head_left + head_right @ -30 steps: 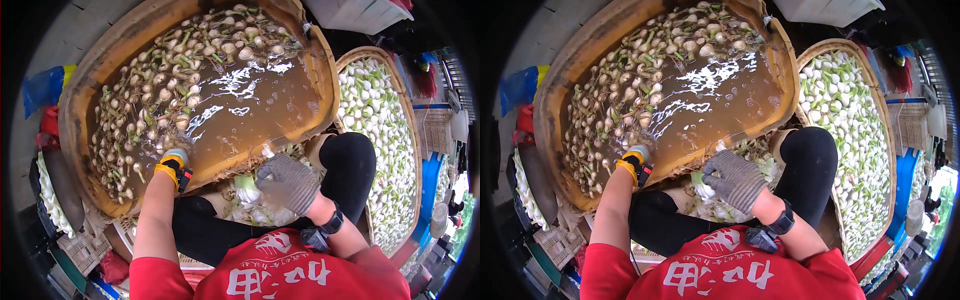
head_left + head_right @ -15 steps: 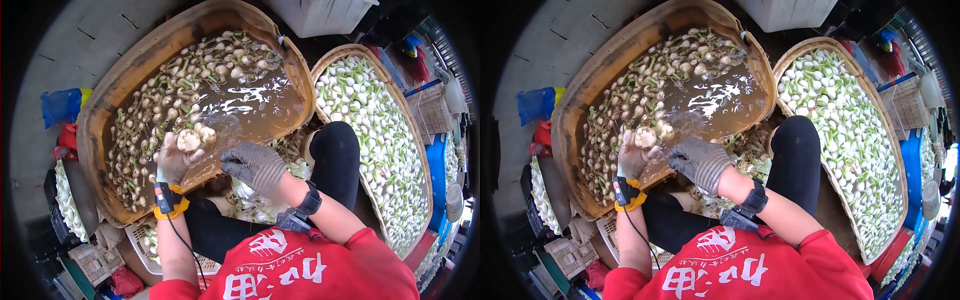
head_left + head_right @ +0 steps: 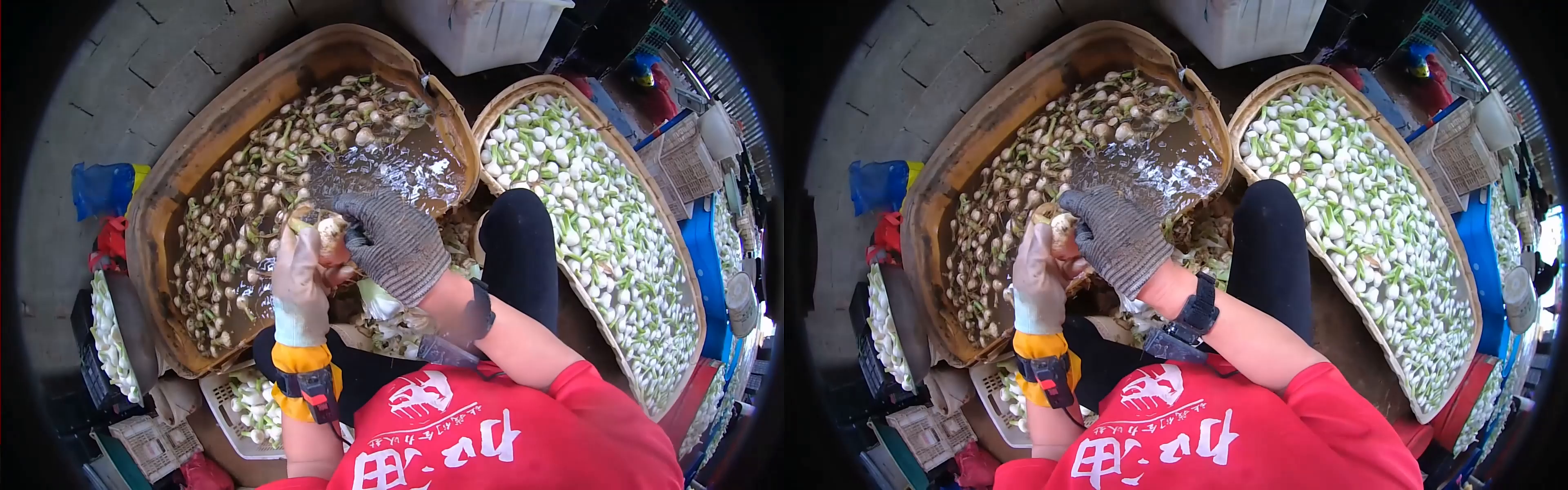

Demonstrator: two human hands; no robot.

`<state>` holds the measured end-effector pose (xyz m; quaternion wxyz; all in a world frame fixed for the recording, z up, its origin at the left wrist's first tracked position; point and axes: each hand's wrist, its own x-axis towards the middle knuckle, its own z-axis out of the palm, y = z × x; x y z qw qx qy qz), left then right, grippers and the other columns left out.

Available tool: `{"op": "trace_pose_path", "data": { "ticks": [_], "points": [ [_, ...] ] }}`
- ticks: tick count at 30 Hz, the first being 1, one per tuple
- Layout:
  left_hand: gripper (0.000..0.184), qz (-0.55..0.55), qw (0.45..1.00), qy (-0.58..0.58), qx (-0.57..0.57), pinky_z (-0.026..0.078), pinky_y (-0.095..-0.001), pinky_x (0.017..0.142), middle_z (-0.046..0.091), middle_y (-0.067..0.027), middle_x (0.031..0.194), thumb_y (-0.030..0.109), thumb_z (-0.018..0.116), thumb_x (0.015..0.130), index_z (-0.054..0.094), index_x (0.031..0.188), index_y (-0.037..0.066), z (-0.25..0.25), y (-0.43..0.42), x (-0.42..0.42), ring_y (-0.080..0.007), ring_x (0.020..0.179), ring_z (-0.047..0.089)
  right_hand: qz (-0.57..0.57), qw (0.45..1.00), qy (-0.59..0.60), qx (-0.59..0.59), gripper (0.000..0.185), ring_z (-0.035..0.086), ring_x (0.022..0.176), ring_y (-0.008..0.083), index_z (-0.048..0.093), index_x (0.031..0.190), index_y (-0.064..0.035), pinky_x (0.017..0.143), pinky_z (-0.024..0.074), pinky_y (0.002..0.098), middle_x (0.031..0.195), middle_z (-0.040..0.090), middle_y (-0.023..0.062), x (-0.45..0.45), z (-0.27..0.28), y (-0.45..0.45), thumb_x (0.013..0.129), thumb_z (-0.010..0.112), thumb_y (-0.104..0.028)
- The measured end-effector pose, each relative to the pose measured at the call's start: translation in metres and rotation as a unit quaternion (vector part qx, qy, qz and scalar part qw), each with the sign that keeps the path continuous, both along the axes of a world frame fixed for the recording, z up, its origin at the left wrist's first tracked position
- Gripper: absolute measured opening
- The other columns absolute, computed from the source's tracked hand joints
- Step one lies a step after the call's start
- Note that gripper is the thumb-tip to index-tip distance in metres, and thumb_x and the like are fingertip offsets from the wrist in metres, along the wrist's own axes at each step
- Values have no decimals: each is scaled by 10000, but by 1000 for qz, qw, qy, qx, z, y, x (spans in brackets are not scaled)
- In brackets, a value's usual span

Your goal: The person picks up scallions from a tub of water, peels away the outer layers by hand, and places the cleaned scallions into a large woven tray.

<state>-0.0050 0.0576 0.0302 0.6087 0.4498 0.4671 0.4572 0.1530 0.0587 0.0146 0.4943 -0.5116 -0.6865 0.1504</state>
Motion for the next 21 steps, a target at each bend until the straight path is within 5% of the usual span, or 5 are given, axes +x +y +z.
{"op": "trace_pose_path", "data": {
  "ticks": [4, 9, 13, 17, 21],
  "points": [
    [481, 3, 994, -87, -60, 551, -263, 664, 611, -40, 1063, 423, 395, 1034, 479, 1329, 53, -5, -19, 5, -102, 820, 594, 46, 991, 100, -72, 356, 636, 886, 243, 600, 1120, -45, 783, 528, 349, 959, 628, 109, 3, 5, -13, 770, 667, -45],
    [589, -59, 991, -65, -100, 530, -295, 683, 637, -91, 1107, 453, 379, 1021, 411, 1423, 24, 8, -35, -2, -157, 850, 633, 247, 829, 396, -307, 391, 601, 903, 110, 561, 1137, -16, 814, 517, 259, 1023, 627, 39, 7, -5, -33, 772, 699, 10],
    [616, -155, 970, -151, -106, 539, -323, 707, 627, -137, 1142, 446, 400, 1014, 360, 1454, 16, 8, -55, 1, -226, 871, 649, 65, 986, 115, -99, 333, 623, 841, 125, 587, 1098, -24, 793, 523, 259, 935, 653, 62, 21, 23, -28, 781, 684, 14],
    [642, -176, 935, -284, -117, 541, -471, 905, 536, -221, 1304, 360, 477, 985, 287, 1469, -16, 14, -68, -3, -332, 1084, 608, -193, 974, 115, 27, 244, 650, 796, 183, 638, 1009, -42, 784, 528, 284, 902, 681, 98, 75, 18, 29, 771, 683, -9],
    [643, -144, 927, -328, -116, 538, -492, 923, 511, -242, 1342, 349, 475, 982, 272, 1469, -17, 7, -74, -11, -352, 1124, 600, -9, 986, -29, -166, 287, 666, 903, 190, 654, 1099, -36, 841, 523, 300, 997, 700, 103, 77, 6, 2, 826, 708, -105]
  ]
}}
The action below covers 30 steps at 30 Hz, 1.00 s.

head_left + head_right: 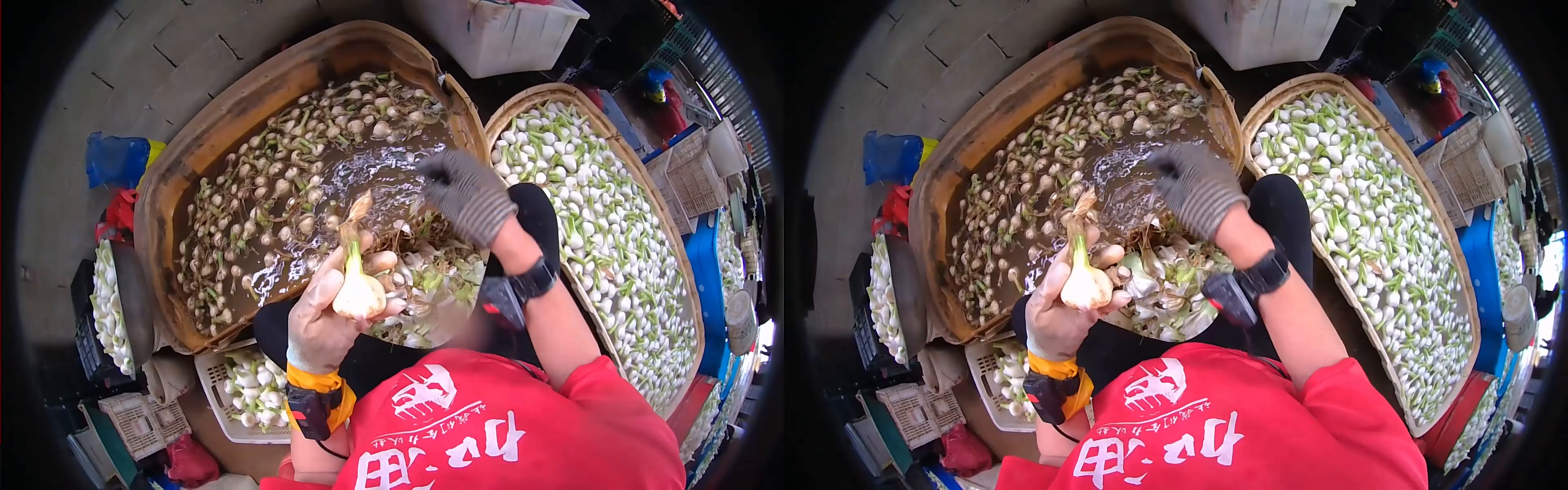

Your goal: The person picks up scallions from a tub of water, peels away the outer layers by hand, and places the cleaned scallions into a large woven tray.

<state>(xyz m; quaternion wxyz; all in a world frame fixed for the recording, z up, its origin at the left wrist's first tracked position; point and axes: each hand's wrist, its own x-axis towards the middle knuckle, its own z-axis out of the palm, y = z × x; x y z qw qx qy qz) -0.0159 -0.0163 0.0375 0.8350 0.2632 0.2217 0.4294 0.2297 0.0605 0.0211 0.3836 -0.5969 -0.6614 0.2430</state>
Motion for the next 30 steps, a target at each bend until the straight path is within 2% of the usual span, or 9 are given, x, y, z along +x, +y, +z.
{"op": "trace_pose_path", "data": {
  "ticks": [3, 6, 11, 16, 19, 21, 25, 28, 30],
  "points": [
    [570, -4, 999, 46, -16, 562, -458, 877, 591, -207, 1218, 401, 457, 988, 429, 1352, -37, -17, -2, 4, -312, 1021, 640, 198, 923, 292, -151, 369, 648, 890, 158, 640, 1140, -31, 830, 513, 301, 986, 686, 104, -29, 4, -35, 848, 732, -236],
    [489, -19, 985, 156, 74, 594, -369, 768, 628, -154, 1085, 391, 487, 988, 537, 1226, -33, -18, -9, 18, -223, 934, 652, 166, 976, 37, -138, 391, 627, 791, 273, 664, 991, -39, 711, 486, 359, 901, 664, 113, -45, 14, -47, 834, 713, -393],
    [259, 15, 871, 459, 173, 561, -310, 650, 617, -94, 830, 251, 540, 950, 531, 1006, -1, 1, -16, 25, -166, 740, 640, 111, 988, 112, 8, 252, 626, 850, 291, 705, 989, -103, 744, 488, 402, 911, 667, 99, -65, -15, -56, 887, 636, -321],
    [253, 5, 981, 192, -6, 492, -286, 574, 545, -31, 704, 242, 526, 951, 503, 878, 1, -22, -17, 12, -125, 634, 572, 99, 995, 4, -26, 250, 632, 866, 288, 714, 1018, -109, 760, 493, 391, 951, 677, 96, -72, -11, -58, 890, 625, -305],
    [205, 61, 893, 393, 211, 489, -320, 603, 573, -65, 716, 175, 493, 962, 512, 876, -10, -35, -17, 0, -174, 647, 588, 131, 981, -31, 140, 321, 632, 846, 296, 710, 1003, -83, 753, 492, 398, 925, 670, 118, -73, -14, -59, 853, 671, -365],
    [145, 104, 701, 501, 496, 491, -334, 642, 615, -106, 760, 106, 473, 953, 557, 937, -11, -40, -11, -6, -236, 678, 602, 101, 994, -22, 20, 438, 634, 811, 306, 694, 964, -52, 732, 494, 407, 878, 657, 148, -71, 11, -63, 782, 734, -447],
    [174, 68, 649, 521, 549, 479, -307, 603, 644, -102, 784, 57, 454, 946, 611, 932, -17, -16, -6, 0, -184, 648, 596, 98, 981, 6, -165, 473, 648, 790, 341, 656, 923, -48, 725, 513, 434, 830, 668, 158, -62, 33, -60, 702, 780, -448],
    [190, 17, 893, 429, 133, 460, -265, 586, 674, -67, 853, 15, 500, 919, 640, 1044, -17, -4, -11, 1, -124, 629, 570, 139, 988, -9, -69, 477, 629, 721, 325, 641, 856, -24, 675, 500, 405, 786, 635, 163, -58, 20, -59, 728, 780, -463],
    [246, 20, 889, 442, 116, 466, -229, 644, 600, 11, 798, 134, 561, 944, 628, 1121, -24, -12, -11, 2, -68, 715, 560, 174, 983, 25, -57, 464, 629, 711, 307, 653, 886, -25, 678, 503, 382, 774, 637, 142, -50, 19, -53, 739, 774, -448]
  ]
}}
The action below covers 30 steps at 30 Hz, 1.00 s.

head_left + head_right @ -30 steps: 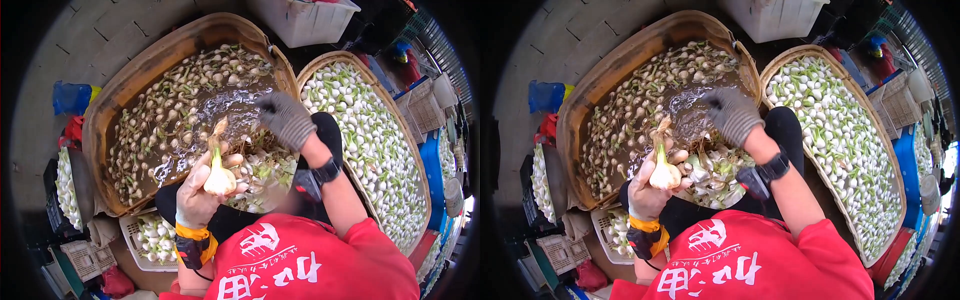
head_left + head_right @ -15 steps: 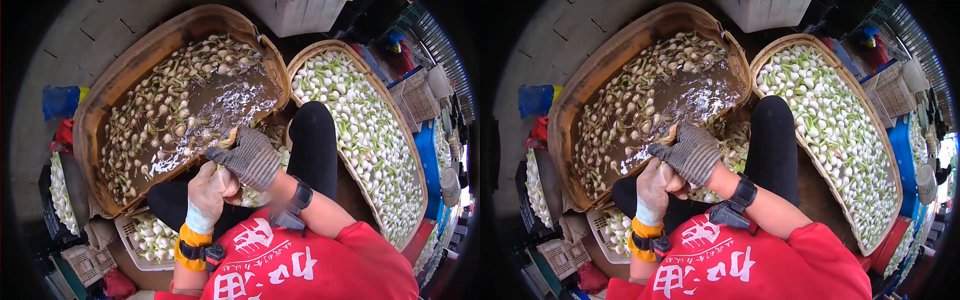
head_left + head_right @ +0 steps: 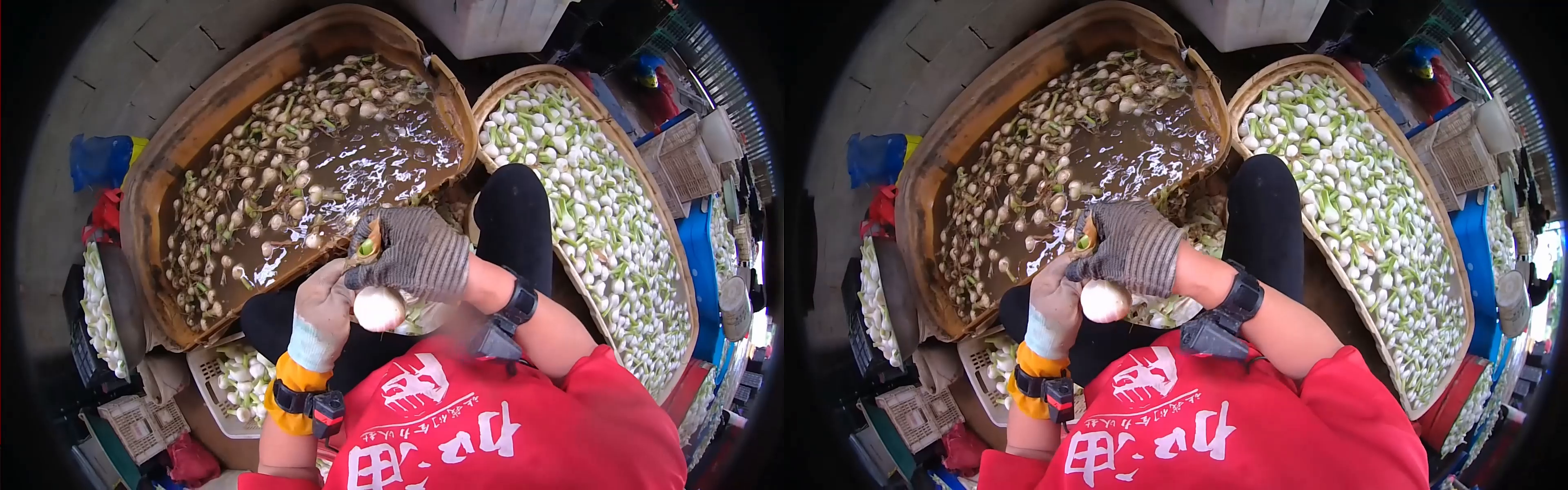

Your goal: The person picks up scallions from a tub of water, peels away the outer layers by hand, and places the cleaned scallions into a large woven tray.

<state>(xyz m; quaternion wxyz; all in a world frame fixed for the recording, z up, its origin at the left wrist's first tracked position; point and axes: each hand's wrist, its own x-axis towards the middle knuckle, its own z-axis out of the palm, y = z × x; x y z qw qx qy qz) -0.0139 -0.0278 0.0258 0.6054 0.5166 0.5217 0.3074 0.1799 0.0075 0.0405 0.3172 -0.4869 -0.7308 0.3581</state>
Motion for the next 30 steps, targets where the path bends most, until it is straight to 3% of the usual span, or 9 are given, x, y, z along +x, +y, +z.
{"op": "trace_pose_path", "data": {
  "ticks": [8, 11, 14, 18, 20, 22, 24, 28, 30],
  "points": [
    [240, 95, 991, -80, 45, 461, -244, 569, 597, 16, 774, 231, 583, 984, 633, 1009, -3, -21, 0, 11, -81, 673, 570, 84, 952, 273, -107, 341, 646, 832, 246, 689, 1001, -11, 824, 508, 313, 939, 686, 117, 11, -30, 8, 889, 661, -332],
    [192, 7, 845, 261, 466, 487, -257, 560, 605, -28, 763, 152, 519, 994, 610, 1042, -11, -23, 11, 2, -112, 664, 626, 60, 980, 26, -188, 502, 660, 793, 280, 683, 953, 1, 751, 512, 364, 850, 679, 162, 12, -41, 5, 857, 656, -491],
    [192, 100, 989, 47, 103, 476, -242, 486, 613, -55, 766, 155, 512, 994, 588, 1056, -10, -8, 2, 9, -116, 597, 624, 22, 988, 96, -123, 528, 641, 729, 314, 673, 898, 0, 692, 495, 394, 796, 641, 197, 17, -35, 4, 827, 670, -523],
    [334, 244, 949, -182, 79, 447, -213, 420, 647, -81, 780, 268, 444, 1037, 559, 1063, -45, 1, 15, -3, -95, 515, 576, -85, 962, 13, 260, 202, 660, 805, 302, 676, 1024, -32, 756, 530, 388, 932, 676, 148, 51, -77, 12, 889, 621, -173],
    [360, 172, 980, -98, 20, 484, -243, 490, 680, -127, 838, 286, 520, 1002, 554, 1146, -41, -9, 21, -26, -115, 574, 607, -159, 972, 175, 1, 242, 675, 886, 279, 666, 1088, -32, 796, 545, 360, 985, 678, 136, 61, -70, 6, 855, 614, -76],
    [476, 44, 981, 189, 7, 518, -298, 528, 689, -154, 924, 289, 624, 940, 511, 1281, -25, -52, 23, -17, -168, 600, 638, -119, 972, -19, 202, 244, 683, 863, 201, 666, 1124, -25, 754, 549, 304, 989, 681, 99, 73, -81, 11, 898, 579, -56],
    [795, -161, 852, 483, 121, 550, -317, 717, 630, -165, 1169, 349, 742, 847, 334, 1448, 26, -68, 27, -17, -175, 914, 667, -85, 977, 191, 43, 226, 650, 798, 139, 672, 1115, -26, 698, 527, 265, 958, 674, 62, 61, -84, 10, 923, 582, -103],
    [921, -32, 985, -166, -34, 517, -293, 892, 478, -198, 1384, 536, 628, 894, 166, 1522, 46, -46, 31, 6, -241, 1084, 624, -157, 866, 396, -262, 242, 590, 733, 84, 679, 1072, -24, 642, 488, 227, 904, 654, 30, 33, -75, 4, 940, 616, -218],
    [799, -24, 988, -149, 22, 547, -331, 849, 585, -116, 1220, 517, 567, 940, 273, 1493, 19, -43, 33, 20, -152, 932, 609, -103, 843, 447, -282, 218, 589, 783, 83, 664, 1047, -23, 660, 487, 240, 909, 657, 16, 9, -85, 3, 926, 636, -202]
  ]
}}
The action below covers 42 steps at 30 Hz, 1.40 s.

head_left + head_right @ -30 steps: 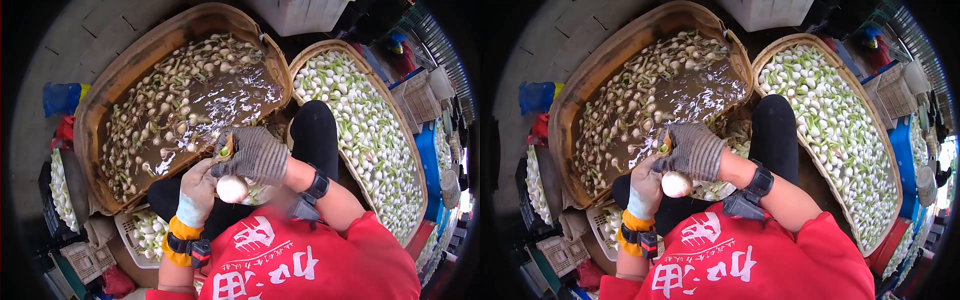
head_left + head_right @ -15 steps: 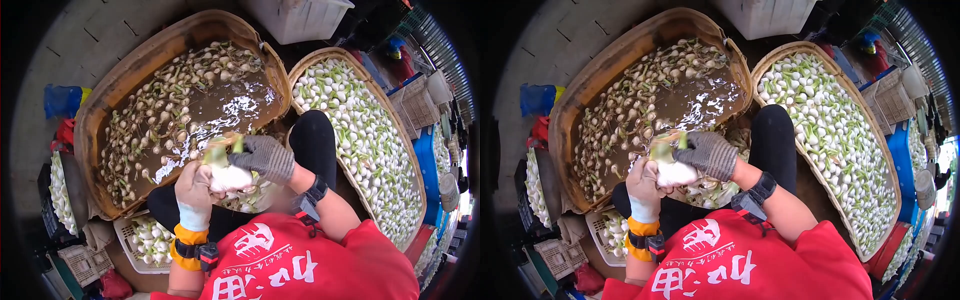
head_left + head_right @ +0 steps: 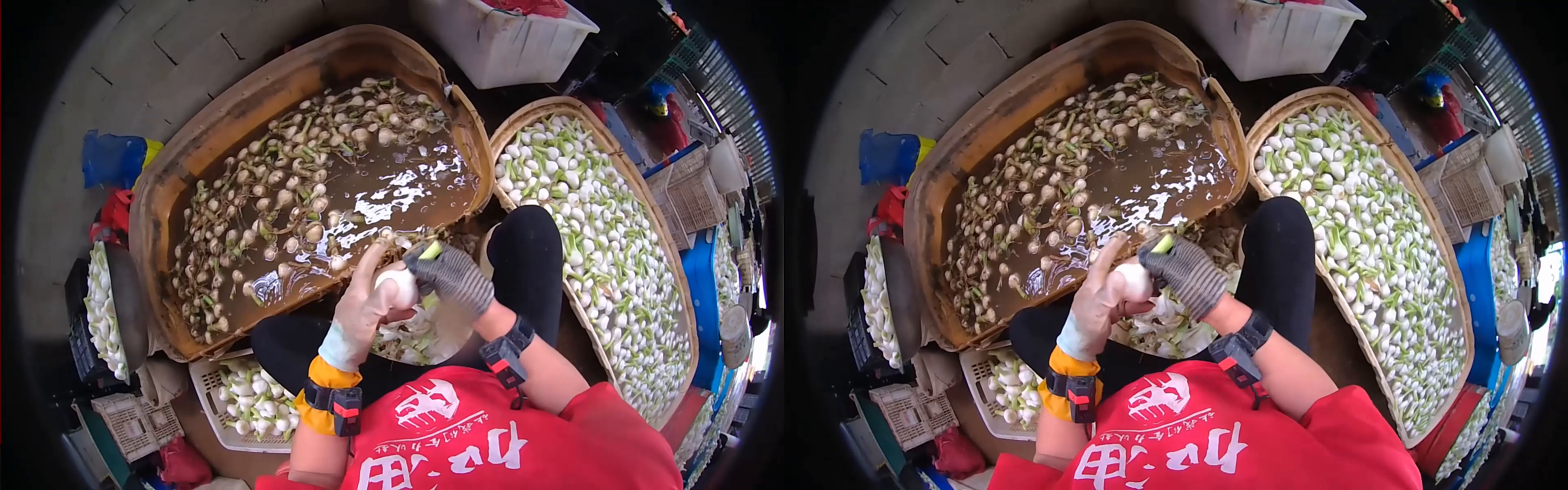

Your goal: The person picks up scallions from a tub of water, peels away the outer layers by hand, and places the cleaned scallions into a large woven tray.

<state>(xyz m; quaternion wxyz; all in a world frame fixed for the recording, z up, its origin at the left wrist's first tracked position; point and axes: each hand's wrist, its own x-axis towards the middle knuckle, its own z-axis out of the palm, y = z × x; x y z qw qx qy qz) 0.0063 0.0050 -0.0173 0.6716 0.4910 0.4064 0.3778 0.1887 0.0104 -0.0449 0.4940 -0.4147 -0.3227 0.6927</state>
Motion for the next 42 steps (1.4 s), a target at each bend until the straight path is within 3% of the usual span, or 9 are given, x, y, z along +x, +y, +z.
{"op": "trace_pose_path", "data": {
  "ticks": [8, 10, 14, 22, 26, 28, 32, 40, 42],
  "points": [
    [197, 352, 863, 358, 50, 476, -263, 731, 619, -33, 894, 116, 547, 915, 646, 1026, -13, 9, 6, -242, -124, 812, 567, 121, 915, -372, 104, 246, 641, 755, 228, 646, 984, -20, 698, 505, 366, 825, 665, 116, 12, -17, 6, 882, 660, -243],
    [176, 250, 654, 693, 171, 470, -259, 755, 626, -21, 882, 129, 561, 923, 662, 984, -2, 25, -20, -305, -107, 832, 563, 443, 665, -576, 171, 311, 660, 830, 339, 657, 1001, -28, 748, 510, 436, 899, 684, 171, 17, -55, 5, 867, 650, -309],
    [191, 306, 857, 414, -1, 477, -277, 821, 681, -85, 962, 159, 587, 920, 674, 962, -6, 19, -1, -314, -171, 874, 621, 494, 659, -565, 53, 382, 642, 924, 394, 657, 1038, -35, 812, 499, 479, 989, 679, 203, 7, -26, 17, 852, 646, -369],
    [650, -317, 745, 587, 22, 433, -358, 1036, 527, -151, 1371, 191, 761, 702, 546, 1307, 94, -173, 190, -239, -313, 1228, 532, 310, 761, -559, 113, 434, 639, 955, 380, 626, 1149, -33, 822, 512, 447, 1045, 651, 212, 5, -13, 47, 844, 628, -342],
    [527, -476, 524, 702, -73, 501, -407, 963, 626, -186, 1223, 191, 716, 702, 625, 1216, 116, -209, 211, -174, -347, 1158, 595, 296, 789, -519, 143, 293, 633, 863, 368, 643, 1099, -30, 770, 512, 448, 951, 644, 174, 17, -15, 34, 869, 573, -198],
    [482, -518, 518, 678, -60, 521, -420, 912, 654, -161, 1162, 214, 709, 714, 631, 1182, 130, -216, 212, -148, -346, 1076, 628, 197, 881, -404, 150, 235, 636, 850, 354, 664, 1047, -33, 768, 517, 432, 942, 644, 158, 20, -23, 30, 868, 577, -159],
    [349, -265, 896, 85, -345, 525, -343, 666, 681, -108, 979, 306, 568, 905, 613, 1138, 50, -163, 189, -118, -222, 776, 628, 120, 923, -350, 104, 156, 636, 809, 318, 672, 986, -56, 746, 511, 403, 885, 652, 119, 14, -14, 42, 852, 629, -124],
    [644, 110, 887, -294, -340, 469, -283, 669, 623, -92, 1022, 643, 396, 957, 581, 1140, 54, -17, 66, -26, -203, 843, 576, -66, 729, -518, 442, 160, 623, 861, 277, 686, 942, -83, 737, 505, 407, 924, 642, 74, -15, -10, 45, 824, 698, -192],
    [597, 111, 879, -336, -320, 469, -300, 702, 610, -74, 1056, 623, 406, 961, 581, 1144, 81, -7, 45, -14, -208, 879, 566, -25, 813, -476, 334, 168, 621, 890, 273, 665, 940, -67, 773, 506, 382, 930, 630, 82, -21, 13, 39, 796, 720, -134]
  ]
}}
